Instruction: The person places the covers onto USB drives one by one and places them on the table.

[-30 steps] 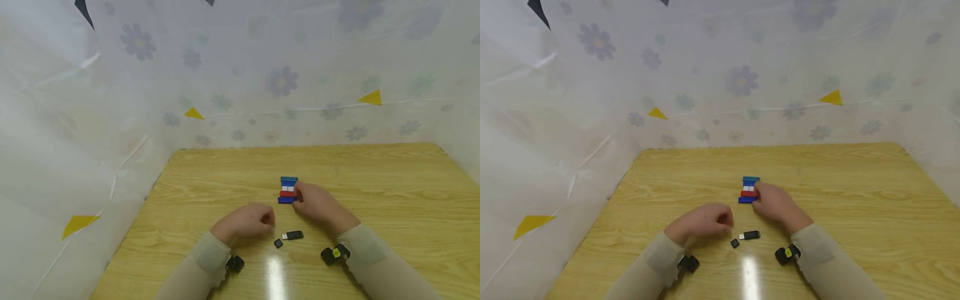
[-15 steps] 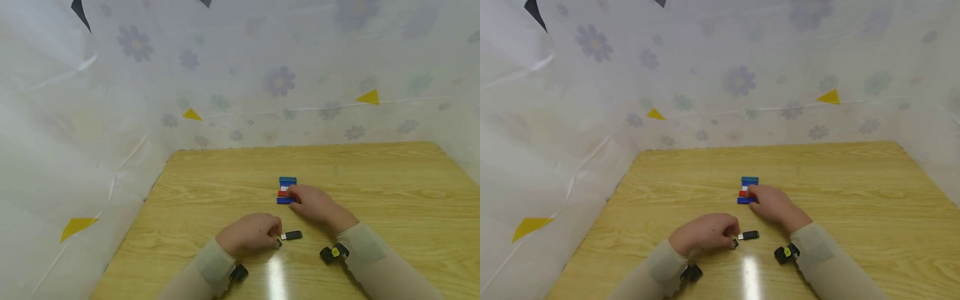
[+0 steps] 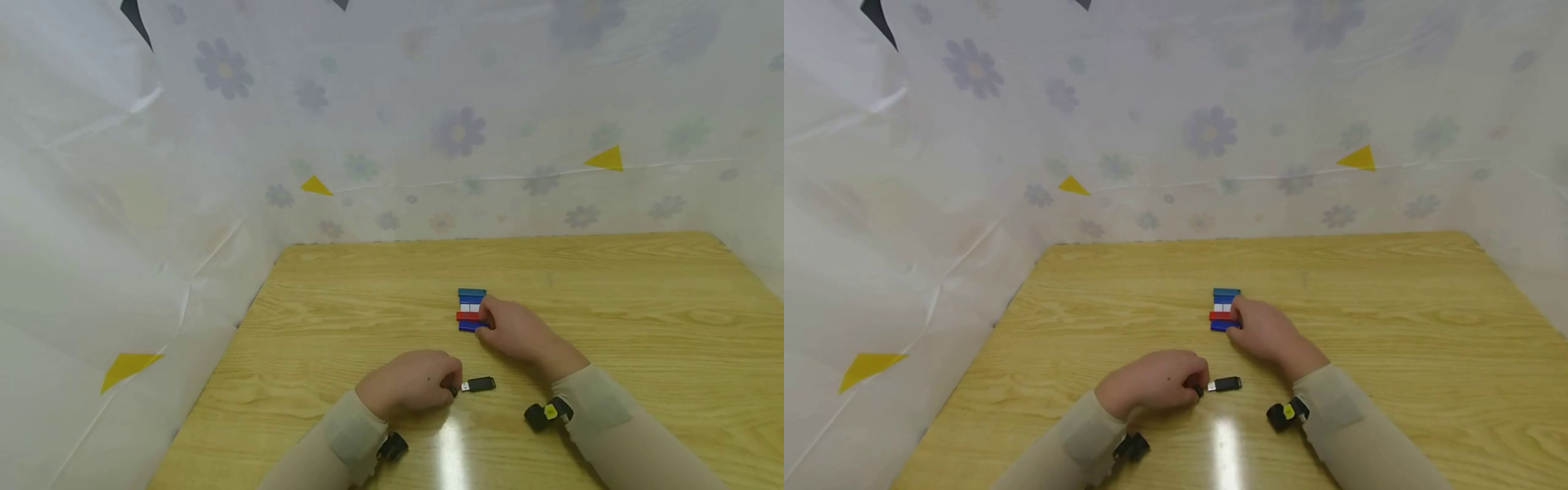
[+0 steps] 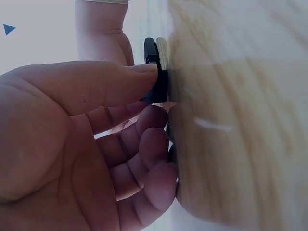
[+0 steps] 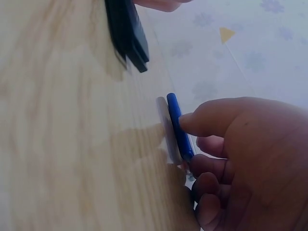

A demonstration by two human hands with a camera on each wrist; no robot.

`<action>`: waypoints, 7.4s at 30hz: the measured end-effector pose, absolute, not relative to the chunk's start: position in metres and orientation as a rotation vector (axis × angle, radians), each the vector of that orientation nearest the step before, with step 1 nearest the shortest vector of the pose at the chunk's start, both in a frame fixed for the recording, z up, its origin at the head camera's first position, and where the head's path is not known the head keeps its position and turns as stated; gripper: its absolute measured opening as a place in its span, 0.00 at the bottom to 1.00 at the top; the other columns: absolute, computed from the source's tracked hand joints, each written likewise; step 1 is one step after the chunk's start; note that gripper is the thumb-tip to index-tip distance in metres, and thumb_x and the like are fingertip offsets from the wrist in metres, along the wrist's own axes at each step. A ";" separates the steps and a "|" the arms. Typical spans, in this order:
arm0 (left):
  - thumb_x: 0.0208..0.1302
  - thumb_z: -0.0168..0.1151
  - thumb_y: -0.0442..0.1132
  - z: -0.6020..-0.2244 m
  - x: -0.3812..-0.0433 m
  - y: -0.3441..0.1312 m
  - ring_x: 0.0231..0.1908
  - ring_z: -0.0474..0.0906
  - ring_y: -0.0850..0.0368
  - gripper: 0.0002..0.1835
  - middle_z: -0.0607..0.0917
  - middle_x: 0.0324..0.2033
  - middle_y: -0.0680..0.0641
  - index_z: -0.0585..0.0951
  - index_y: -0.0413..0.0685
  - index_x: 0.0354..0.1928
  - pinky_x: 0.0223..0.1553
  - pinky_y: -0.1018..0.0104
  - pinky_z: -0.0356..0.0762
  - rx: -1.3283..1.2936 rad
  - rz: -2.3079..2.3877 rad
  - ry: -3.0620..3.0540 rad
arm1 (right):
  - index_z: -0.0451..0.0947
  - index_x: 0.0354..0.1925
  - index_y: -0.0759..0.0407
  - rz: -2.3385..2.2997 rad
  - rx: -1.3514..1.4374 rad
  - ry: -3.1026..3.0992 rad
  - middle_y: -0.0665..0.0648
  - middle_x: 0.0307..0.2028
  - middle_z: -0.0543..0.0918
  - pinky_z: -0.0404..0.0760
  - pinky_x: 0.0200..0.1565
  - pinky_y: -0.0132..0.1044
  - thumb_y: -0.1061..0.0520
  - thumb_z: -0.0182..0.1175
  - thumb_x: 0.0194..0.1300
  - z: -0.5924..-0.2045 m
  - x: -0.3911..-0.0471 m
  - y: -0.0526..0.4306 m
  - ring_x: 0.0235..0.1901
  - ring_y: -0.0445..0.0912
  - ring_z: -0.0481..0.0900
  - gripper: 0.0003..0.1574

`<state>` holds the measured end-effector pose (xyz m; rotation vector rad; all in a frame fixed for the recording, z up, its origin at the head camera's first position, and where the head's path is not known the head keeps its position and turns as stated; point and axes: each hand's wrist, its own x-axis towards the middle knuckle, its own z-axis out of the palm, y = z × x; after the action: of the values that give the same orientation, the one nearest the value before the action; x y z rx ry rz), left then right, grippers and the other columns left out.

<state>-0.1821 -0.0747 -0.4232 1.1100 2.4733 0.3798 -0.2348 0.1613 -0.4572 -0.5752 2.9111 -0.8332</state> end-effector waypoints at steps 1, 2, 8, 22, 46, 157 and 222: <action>0.66 0.66 0.37 -0.423 -0.182 -0.075 0.30 0.72 0.67 0.06 0.78 0.31 0.63 0.79 0.59 0.34 0.34 0.71 0.72 1.105 0.384 2.476 | 0.72 0.42 0.55 -0.836 -0.573 2.909 0.50 0.26 0.73 0.69 0.31 0.41 0.53 0.64 0.66 -0.457 -0.235 0.161 0.26 0.45 0.70 0.12; 0.67 0.65 0.37 -0.424 -0.182 -0.075 0.30 0.72 0.67 0.06 0.78 0.31 0.63 0.79 0.59 0.35 0.34 0.71 0.72 1.093 0.397 2.479 | 0.72 0.42 0.55 -0.841 -0.572 2.905 0.51 0.27 0.73 0.69 0.31 0.41 0.52 0.64 0.66 -0.457 -0.235 0.162 0.26 0.45 0.70 0.12; 0.72 0.55 0.37 -0.425 -0.183 -0.078 0.29 0.73 0.65 0.07 0.78 0.29 0.61 0.74 0.61 0.37 0.32 0.69 0.73 0.996 0.530 2.543 | 0.71 0.41 0.54 -0.860 -0.547 2.882 0.51 0.28 0.74 0.69 0.32 0.42 0.52 0.63 0.68 -0.454 -0.233 0.162 0.27 0.46 0.71 0.11; 0.76 0.58 0.41 -0.420 -0.194 -0.078 0.29 0.73 0.62 0.11 0.80 0.32 0.58 0.78 0.55 0.57 0.33 0.66 0.74 0.764 0.870 2.652 | 0.72 0.37 0.51 -0.857 -0.593 2.856 0.49 0.27 0.76 0.71 0.32 0.41 0.52 0.62 0.69 -0.453 -0.234 0.163 0.26 0.45 0.72 0.08; 0.75 0.61 0.44 -0.419 -0.197 -0.079 0.31 0.75 0.62 0.11 0.79 0.33 0.60 0.79 0.53 0.54 0.33 0.65 0.75 0.668 0.911 2.699 | 0.75 0.33 0.45 -0.649 -0.861 2.440 0.45 0.25 0.73 0.67 0.30 0.38 0.44 0.76 0.52 -0.433 -0.216 0.162 0.26 0.41 0.69 0.20; 0.77 0.57 0.43 -0.429 -0.204 -0.085 0.31 0.81 0.53 0.05 0.86 0.31 0.50 0.77 0.56 0.50 0.29 0.62 0.74 0.534 1.329 2.470 | 0.76 0.45 0.44 -1.113 -0.960 2.654 0.43 0.28 0.77 0.76 0.31 0.36 0.51 0.64 0.72 -0.442 -0.224 0.146 0.25 0.40 0.74 0.07; 0.77 0.57 0.46 -0.436 -0.210 -0.085 0.28 0.76 0.55 0.09 0.84 0.33 0.51 0.82 0.52 0.48 0.30 0.61 0.76 0.556 1.235 2.444 | 0.61 0.21 0.52 -0.958 -0.733 2.766 0.45 0.18 0.57 0.58 0.27 0.36 0.63 0.56 0.63 -0.456 -0.236 0.181 0.19 0.41 0.58 0.18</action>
<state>-0.2105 -0.0852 -0.4364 0.5555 2.4444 1.2352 -0.2356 0.1807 -0.4558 -0.7333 2.7664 -0.9581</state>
